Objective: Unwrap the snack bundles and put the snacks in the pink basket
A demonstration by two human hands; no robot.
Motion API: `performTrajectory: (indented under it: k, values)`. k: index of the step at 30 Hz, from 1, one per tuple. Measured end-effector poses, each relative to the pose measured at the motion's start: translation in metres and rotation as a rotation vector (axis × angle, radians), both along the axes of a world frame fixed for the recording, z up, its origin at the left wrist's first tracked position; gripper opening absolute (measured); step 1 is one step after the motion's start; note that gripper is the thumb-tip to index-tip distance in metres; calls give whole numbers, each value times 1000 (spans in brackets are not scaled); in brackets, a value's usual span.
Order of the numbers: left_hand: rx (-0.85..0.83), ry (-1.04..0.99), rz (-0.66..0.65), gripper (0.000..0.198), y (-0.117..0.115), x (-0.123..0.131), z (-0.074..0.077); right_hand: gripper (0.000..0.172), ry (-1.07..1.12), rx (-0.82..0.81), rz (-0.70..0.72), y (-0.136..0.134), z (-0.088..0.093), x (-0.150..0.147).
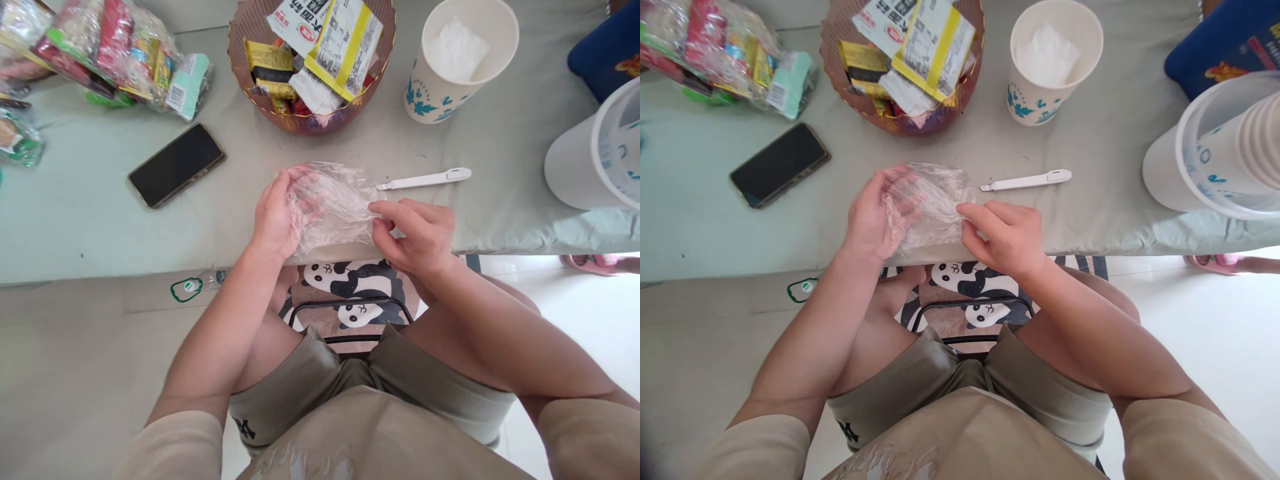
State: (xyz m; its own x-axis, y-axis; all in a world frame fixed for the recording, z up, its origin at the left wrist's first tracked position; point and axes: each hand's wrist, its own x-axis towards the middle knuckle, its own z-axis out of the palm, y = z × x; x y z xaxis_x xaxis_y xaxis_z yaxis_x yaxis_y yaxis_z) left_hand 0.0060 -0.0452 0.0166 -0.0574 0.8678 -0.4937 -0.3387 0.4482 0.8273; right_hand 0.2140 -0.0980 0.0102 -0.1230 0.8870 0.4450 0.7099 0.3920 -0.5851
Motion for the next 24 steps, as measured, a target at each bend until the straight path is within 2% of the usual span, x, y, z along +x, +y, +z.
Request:
performTrajectory:
  k: [5, 10, 14, 17, 19, 24]
  values:
    - [-14, 6, 15, 36, 1, -1, 1, 14, 117, -79, -6, -1, 1, 4]
    - [-48, -44, 41, 33, 5, -3, 0, 14, 347, -207, -37, -8, 6, 0]
    - [19, -94, 98, 30, 6, -7, -3, 12, 592, -288, -146, -12, 19, -7]
    - [106, -114, 147, 30, 3, -6, 0, 6, 704, -472, -129, -12, 27, -12]
    - [161, -88, 137, 33, 0, -3, 2, 10, 759, -584, -99, -11, 27, -15]
    - [261, 0, 150, 35, -10, 6, 9, 25, 1002, -663, -53, -5, 14, -17]
